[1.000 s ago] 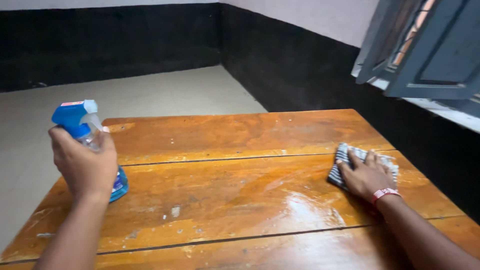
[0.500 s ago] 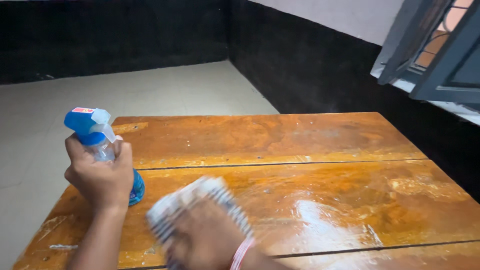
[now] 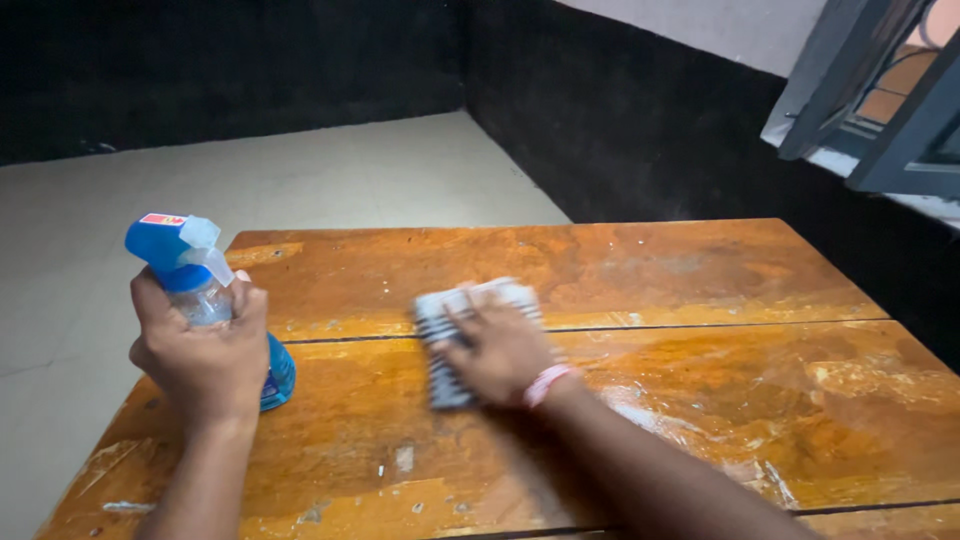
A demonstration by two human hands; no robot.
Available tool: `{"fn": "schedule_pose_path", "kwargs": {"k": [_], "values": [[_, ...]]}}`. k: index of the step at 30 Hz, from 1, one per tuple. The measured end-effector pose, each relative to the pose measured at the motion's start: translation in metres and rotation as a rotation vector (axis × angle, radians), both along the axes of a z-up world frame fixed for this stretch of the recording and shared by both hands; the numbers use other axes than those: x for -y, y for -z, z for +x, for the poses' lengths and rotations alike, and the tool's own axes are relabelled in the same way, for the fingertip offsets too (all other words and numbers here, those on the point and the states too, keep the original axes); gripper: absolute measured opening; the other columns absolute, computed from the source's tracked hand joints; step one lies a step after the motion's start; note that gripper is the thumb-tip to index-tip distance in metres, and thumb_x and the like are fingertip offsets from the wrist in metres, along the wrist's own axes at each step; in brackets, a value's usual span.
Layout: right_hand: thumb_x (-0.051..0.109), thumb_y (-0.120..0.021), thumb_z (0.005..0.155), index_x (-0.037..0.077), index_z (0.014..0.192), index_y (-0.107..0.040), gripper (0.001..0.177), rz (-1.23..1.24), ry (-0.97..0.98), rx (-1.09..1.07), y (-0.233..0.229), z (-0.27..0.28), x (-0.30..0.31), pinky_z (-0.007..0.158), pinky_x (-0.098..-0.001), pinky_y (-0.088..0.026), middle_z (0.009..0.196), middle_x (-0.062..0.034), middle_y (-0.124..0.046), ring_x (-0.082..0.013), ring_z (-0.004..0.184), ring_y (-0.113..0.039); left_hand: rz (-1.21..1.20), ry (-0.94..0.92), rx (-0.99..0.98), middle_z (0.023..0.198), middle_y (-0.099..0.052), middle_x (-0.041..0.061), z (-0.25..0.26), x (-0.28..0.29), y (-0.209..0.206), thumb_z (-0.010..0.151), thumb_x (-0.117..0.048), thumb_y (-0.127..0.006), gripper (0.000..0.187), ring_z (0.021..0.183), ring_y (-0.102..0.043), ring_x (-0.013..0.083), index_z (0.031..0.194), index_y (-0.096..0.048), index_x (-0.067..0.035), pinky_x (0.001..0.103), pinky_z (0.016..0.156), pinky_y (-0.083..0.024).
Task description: The person cleans a wooden table using a spray bottle and a cloth. They repeatedly spray the surface with a blue liquid and wipe it down with a striped cloth, moving the bottle aside as needed to reach different areas.
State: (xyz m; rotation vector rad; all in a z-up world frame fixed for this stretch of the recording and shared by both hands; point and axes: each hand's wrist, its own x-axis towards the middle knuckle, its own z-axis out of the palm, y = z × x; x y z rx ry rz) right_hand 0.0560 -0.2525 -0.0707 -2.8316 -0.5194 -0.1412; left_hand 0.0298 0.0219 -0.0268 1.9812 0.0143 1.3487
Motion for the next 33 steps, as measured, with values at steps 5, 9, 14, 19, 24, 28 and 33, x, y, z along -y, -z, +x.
{"fn": "schedule_pose_path", "kwargs": {"k": [5,9,14,19,24,28,33], "values": [[0.066,-0.029,0.099,0.02,0.159,-0.033,0.077,-0.121,0.407,-0.015,0.003,0.006,0.16,0.126,-0.0435,-0.014,0.167,-0.0167,-0.019,-0.0352,0.155,-0.019,-0.019,-0.015,-0.024,0.113,-0.074,0.021,0.0,-0.001,0.0,0.097,-0.013,-0.084,0.049,0.098,-0.077,0.0346,0.133,-0.053,0.0,0.043,0.088,-0.063],[0.071,-0.023,0.093,0.036,0.163,-0.016,0.079,-0.177,0.75,-0.199,-0.003,-0.033,0.226,0.126,-0.0473,-0.009,0.172,-0.0037,-0.006,-0.029,0.159,-0.007,-0.041,-0.029,-0.072,0.118,-0.072,0.022,-0.002,0.001,0.002,0.097,-0.016,-0.084,0.054,0.102,-0.074,0.0368,0.139,-0.052,-0.003,0.047,0.091,-0.06],[0.067,-0.024,0.098,0.026,0.163,-0.014,0.077,-0.232,0.674,-0.162,0.011,-0.075,0.217,0.125,-0.047,-0.013,0.171,-0.0118,-0.009,-0.0343,0.156,-0.011,-0.068,-0.07,-0.161,0.123,-0.068,0.024,-0.006,0.004,0.002,0.099,-0.019,-0.082,0.057,0.103,-0.071,0.0405,0.143,-0.05,-0.003,0.052,0.086,-0.059],[0.046,-0.05,0.099,0.007,0.111,-0.071,0.045,0.069,0.234,0.077,0.033,-0.14,0.128,0.111,-0.0496,-0.042,0.125,-0.0158,-0.066,-0.038,0.122,-0.059,0.023,-0.131,-0.145,0.123,-0.068,0.025,-0.01,0.007,-0.003,0.101,-0.017,-0.081,0.054,0.101,-0.07,0.0407,0.142,-0.052,-0.001,0.055,0.082,-0.058],[0.049,-0.04,0.117,0.017,0.167,-0.04,0.059,-0.301,-0.293,0.501,0.045,-0.194,0.073,0.126,-0.0483,-0.017,0.167,-0.02,-0.036,-0.0402,0.153,-0.033,0.085,-0.12,-0.215,0.116,-0.069,0.027,-0.006,-0.006,0.003,0.101,-0.017,-0.082,0.049,0.096,-0.07,0.0414,0.133,-0.054,0.007,0.053,0.081,-0.057],[0.058,-0.042,0.104,0.028,0.159,-0.037,0.063,-0.397,-0.201,0.568,0.022,-0.226,0.116,0.126,-0.048,-0.009,0.167,-0.0122,-0.026,-0.0327,0.153,-0.015,0.165,-0.099,-0.148,0.118,-0.067,0.029,0.017,-0.027,0.017,0.104,-0.023,-0.083,0.053,0.098,-0.07,0.0438,0.134,-0.053,0.01,0.052,0.081,-0.057],[0.055,-0.046,0.1,0.022,0.146,-0.054,0.057,-0.014,0.304,-0.266,-0.01,-0.226,0.244,0.126,-0.0456,-0.02,0.169,-0.0104,-0.029,-0.0259,0.159,-0.019,-0.098,-0.045,-0.438,0.108,-0.067,0.033,0.015,-0.017,0.017,0.109,-0.031,-0.07,0.048,0.088,-0.07,0.047,0.13,-0.055,0.009,0.055,0.073,-0.055]]}}
